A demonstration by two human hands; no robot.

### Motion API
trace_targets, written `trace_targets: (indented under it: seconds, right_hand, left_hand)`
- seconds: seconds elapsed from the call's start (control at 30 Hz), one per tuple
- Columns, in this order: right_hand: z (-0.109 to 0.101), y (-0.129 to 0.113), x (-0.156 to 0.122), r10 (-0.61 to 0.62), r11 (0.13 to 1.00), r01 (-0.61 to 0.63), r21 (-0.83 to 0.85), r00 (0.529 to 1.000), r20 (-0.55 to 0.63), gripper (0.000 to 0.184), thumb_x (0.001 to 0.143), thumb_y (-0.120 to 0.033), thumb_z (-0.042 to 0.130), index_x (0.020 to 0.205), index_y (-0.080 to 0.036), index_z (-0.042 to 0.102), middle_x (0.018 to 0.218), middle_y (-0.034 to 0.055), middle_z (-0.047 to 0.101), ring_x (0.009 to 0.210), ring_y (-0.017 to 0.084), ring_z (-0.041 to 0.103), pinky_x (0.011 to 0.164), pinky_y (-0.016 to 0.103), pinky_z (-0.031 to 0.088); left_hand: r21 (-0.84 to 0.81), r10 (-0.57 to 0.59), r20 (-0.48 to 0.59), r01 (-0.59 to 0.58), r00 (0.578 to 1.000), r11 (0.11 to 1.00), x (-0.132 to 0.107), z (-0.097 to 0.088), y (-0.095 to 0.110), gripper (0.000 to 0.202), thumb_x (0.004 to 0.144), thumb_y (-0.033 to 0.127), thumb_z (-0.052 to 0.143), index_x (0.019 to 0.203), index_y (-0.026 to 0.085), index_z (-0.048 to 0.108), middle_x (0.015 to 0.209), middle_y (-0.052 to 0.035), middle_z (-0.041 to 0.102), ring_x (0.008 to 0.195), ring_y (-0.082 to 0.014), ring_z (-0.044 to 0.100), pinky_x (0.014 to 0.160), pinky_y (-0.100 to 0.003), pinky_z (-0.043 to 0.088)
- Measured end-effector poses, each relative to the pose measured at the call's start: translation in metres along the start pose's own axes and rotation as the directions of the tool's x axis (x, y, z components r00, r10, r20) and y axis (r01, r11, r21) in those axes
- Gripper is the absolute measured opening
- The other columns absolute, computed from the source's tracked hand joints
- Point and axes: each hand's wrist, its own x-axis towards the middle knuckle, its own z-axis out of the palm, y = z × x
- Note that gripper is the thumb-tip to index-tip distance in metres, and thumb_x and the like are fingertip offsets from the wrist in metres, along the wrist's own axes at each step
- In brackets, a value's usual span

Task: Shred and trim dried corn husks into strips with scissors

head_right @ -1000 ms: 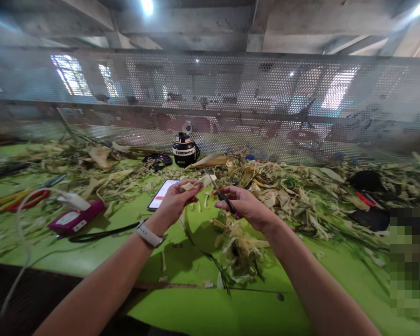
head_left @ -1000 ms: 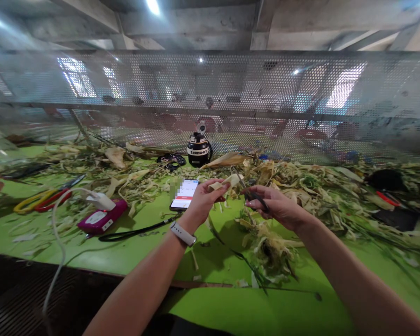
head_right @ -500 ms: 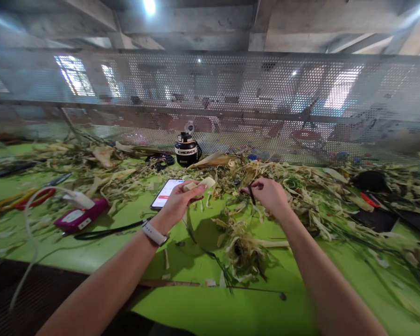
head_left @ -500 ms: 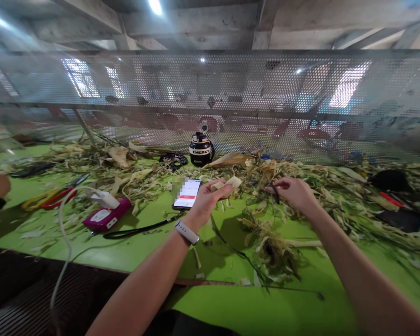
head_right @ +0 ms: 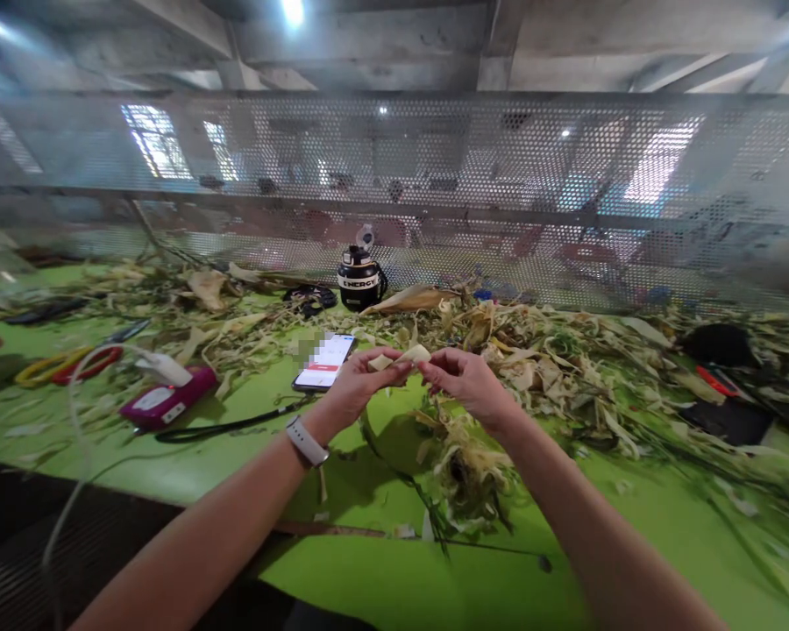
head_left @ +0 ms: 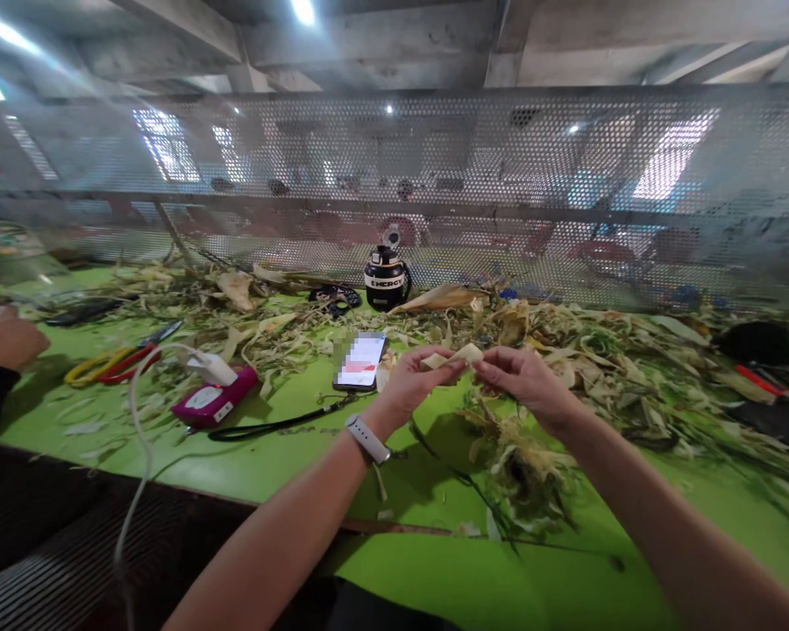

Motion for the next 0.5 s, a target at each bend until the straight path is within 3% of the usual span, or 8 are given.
trace_targets:
  seconds: [0.07,0.2,0.33,0.43,0.5]
  right_hand:
    - [0.006,0.004,0.000,0.010,0.996,-0.005,0.088,0.998,-0.064,0.034,0.064,-0.048,0.071,0.072,-0.016,0.062,0.061,-0.0028,0.055,0.052,0.007,0.047,0.052,0.021,0.038]
    - [0.007,0.007,0.000,0.075,0.980,-0.059,0.189,0.994,-0.081,0.033,0.064,-0.046,0.072,0.077,-0.016,0.065,0.060,-0.0040,0.055,0.049,0.005,0.044,0.047,0.020,0.034]
    - [0.009,0.004,0.000,0.060,0.964,-0.011,0.264,0.982,-0.178,0.029,0.059,-0.040,0.077,0.068,-0.016,0.063,0.054,-0.0055,0.052,0.045,0.004,0.041,0.042,0.018,0.029]
    - [0.000,0.003,0.003,0.079,0.947,0.031,0.320,0.942,-0.326,0.030,0.054,-0.038,0.079,0.067,-0.016,0.062,0.054,-0.0053,0.053,0.046,0.005,0.044,0.041,0.017,0.031]
    - [-0.013,0.005,0.007,0.117,0.930,0.062,0.362,0.886,-0.450,0.033,0.049,-0.036,0.081,0.066,-0.017,0.061,0.053,-0.0057,0.053,0.045,0.005,0.045,0.041,0.017,0.033]
  left_hand:
    - [0.008,-0.004,-0.006,0.004,1.000,1.000,-0.001,0.001,0.001,0.032,0.050,0.031,0.081,0.073,0.014,0.066,0.065,0.0005,0.065,0.058,-0.0085,0.056,0.063,-0.024,0.046]
    - [0.036,-0.014,0.030,0.013,0.999,0.999,-0.003,0.003,0.003,0.030,0.052,0.031,0.081,0.073,0.013,0.068,0.064,0.0011,0.064,0.059,-0.0084,0.056,0.065,-0.024,0.046]
    - [0.024,-0.030,0.060,0.028,0.998,0.999,-0.002,0.003,0.000,0.028,0.053,0.030,0.080,0.074,0.014,0.068,0.064,0.0013,0.063,0.061,-0.0082,0.055,0.065,-0.023,0.046]
    - [-0.012,-0.039,0.020,0.039,0.999,0.999,0.002,-0.002,-0.003,0.027,0.055,0.032,0.079,0.071,0.014,0.067,0.068,0.0001,0.063,0.061,-0.0075,0.055,0.064,-0.022,0.046]
    - [-0.053,-0.067,-0.068,0.064,0.995,0.997,0.006,-0.006,-0.005,0.027,0.055,0.032,0.079,0.070,0.014,0.065,0.068,0.0003,0.062,0.059,-0.0073,0.054,0.061,-0.022,0.046]
